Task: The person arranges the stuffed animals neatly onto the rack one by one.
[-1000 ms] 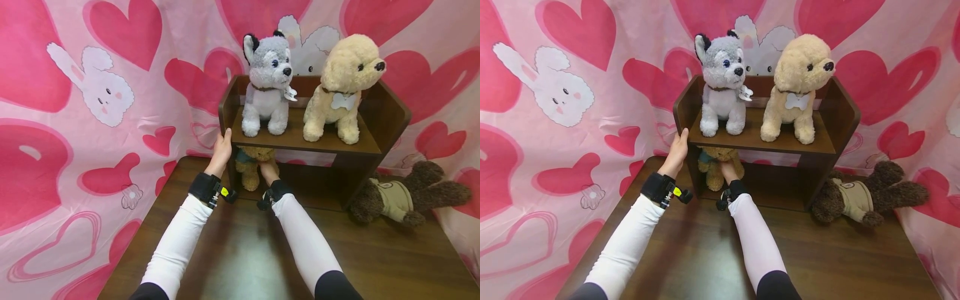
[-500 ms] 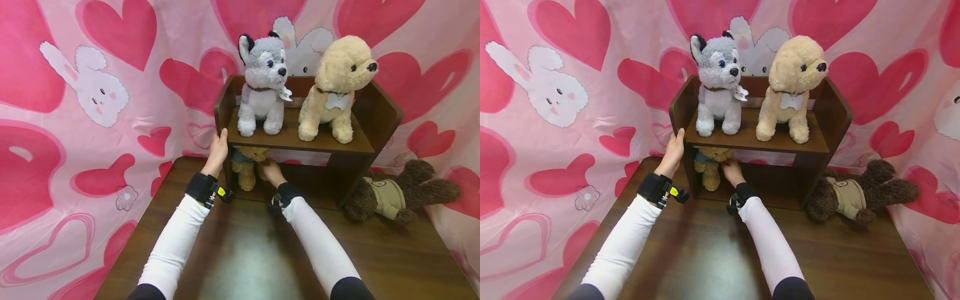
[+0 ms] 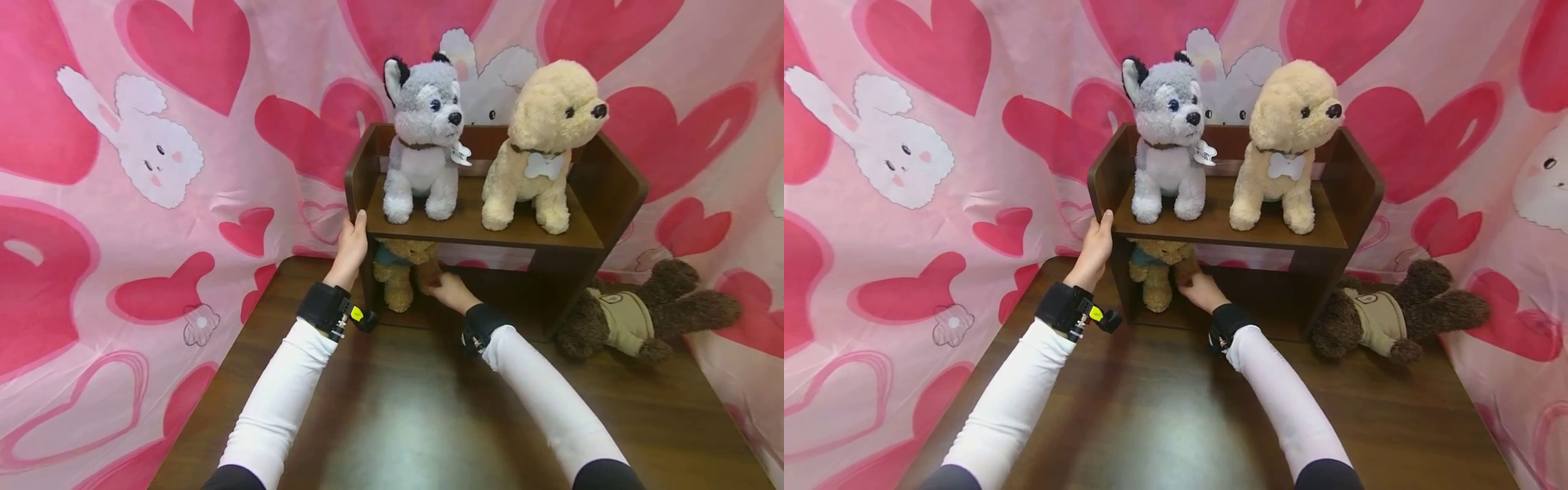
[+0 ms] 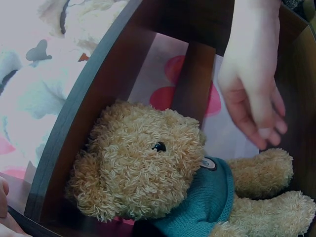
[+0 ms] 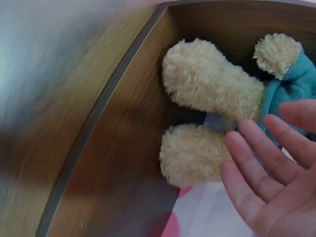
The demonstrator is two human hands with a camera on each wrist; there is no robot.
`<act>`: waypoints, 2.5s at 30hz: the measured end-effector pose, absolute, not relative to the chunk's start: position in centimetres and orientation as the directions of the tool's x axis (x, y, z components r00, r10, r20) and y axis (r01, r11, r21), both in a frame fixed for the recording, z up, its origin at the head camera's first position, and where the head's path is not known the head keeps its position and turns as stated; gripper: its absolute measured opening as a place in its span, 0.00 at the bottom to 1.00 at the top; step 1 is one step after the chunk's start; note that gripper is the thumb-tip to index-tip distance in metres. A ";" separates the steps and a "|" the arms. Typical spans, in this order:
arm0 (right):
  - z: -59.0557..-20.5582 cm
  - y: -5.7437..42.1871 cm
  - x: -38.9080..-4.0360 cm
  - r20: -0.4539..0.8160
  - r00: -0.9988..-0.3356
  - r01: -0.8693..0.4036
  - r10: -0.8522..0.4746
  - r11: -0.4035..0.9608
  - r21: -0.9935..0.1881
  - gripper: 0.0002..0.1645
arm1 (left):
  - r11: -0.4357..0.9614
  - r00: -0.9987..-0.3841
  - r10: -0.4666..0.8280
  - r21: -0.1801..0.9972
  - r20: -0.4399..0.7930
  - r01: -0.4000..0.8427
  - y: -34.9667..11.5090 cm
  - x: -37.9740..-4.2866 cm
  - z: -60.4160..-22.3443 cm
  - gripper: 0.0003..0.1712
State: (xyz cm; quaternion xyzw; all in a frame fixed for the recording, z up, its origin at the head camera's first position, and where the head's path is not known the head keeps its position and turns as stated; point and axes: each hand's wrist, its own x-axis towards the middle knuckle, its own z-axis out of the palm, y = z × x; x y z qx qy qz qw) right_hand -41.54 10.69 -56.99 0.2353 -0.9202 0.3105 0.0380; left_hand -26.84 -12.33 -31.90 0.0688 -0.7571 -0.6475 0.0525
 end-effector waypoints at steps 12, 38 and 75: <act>-44.2 10.6 -28.8 -0.017 -0.816 -0.493 -0.578 0.712 -0.500 0.12 | 0.167 -0.984 -0.177 0.985 -0.013 -0.043 -12.3 -26.8 -31.8 0.39; -43.2 13.5 -25.7 -0.189 -0.764 -0.533 -0.617 0.769 -0.355 0.11 | 0.147 -0.982 -0.166 0.987 0.094 0.070 -12.1 -27.0 -32.2 0.28; -44.9 19.9 -22.3 0.115 -0.660 -0.748 -0.743 0.634 -0.198 0.03 | 0.203 -0.976 -0.188 0.977 0.107 0.068 -12.2 -27.2 -32.3 0.28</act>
